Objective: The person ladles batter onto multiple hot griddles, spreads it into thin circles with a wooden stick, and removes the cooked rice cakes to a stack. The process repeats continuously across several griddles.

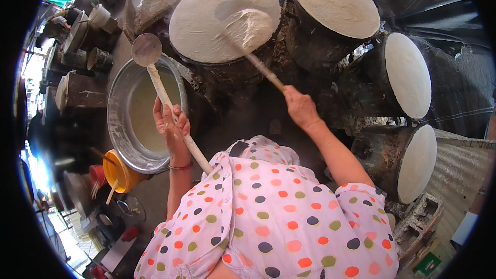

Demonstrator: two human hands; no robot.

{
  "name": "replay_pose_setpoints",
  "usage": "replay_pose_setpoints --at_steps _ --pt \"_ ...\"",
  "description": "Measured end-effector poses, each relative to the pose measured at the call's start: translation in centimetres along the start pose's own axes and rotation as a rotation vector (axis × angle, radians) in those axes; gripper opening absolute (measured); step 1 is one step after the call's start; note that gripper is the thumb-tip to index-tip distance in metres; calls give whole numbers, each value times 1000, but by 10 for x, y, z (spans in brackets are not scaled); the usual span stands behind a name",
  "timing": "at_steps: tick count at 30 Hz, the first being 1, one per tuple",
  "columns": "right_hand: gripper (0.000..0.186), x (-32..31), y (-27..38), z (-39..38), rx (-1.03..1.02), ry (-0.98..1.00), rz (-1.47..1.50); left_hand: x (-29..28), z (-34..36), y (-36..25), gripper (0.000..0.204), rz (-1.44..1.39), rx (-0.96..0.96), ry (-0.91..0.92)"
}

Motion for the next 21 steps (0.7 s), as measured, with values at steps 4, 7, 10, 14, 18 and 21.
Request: replay_pose_setpoints --at_steps 4,7,10,14,18,21 --pt "23 -20 -40 65 73 -39 3 15 9 4 37 -4 11 -2" --pt "21 -26 -11 87 186 54 120 21 12 11 38 -12 9 3" --pt "17 2 -42 64 -289 -49 -198 33 16 14 38 0 13 -5" --pt "19 -31 -48 66 -123 5 -166 32 18 24 38 -60 14 -38" --pt "21 -44 -72 130 -135 -19 -156 40 17 31 38 -57 40 -85" --pt "26 -40 -76 202 -108 38 -142 52 17 33 38 -53 50 -100"
Point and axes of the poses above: each hand's wrist, its own z-axis towards the middle knuckle, its own x-axis out of the palm, y = z × x, the point moved 3 cm from there along z, towards the middle knuckle, and after that the axes turned 4 degrees about -z, right-handed, at the moved point
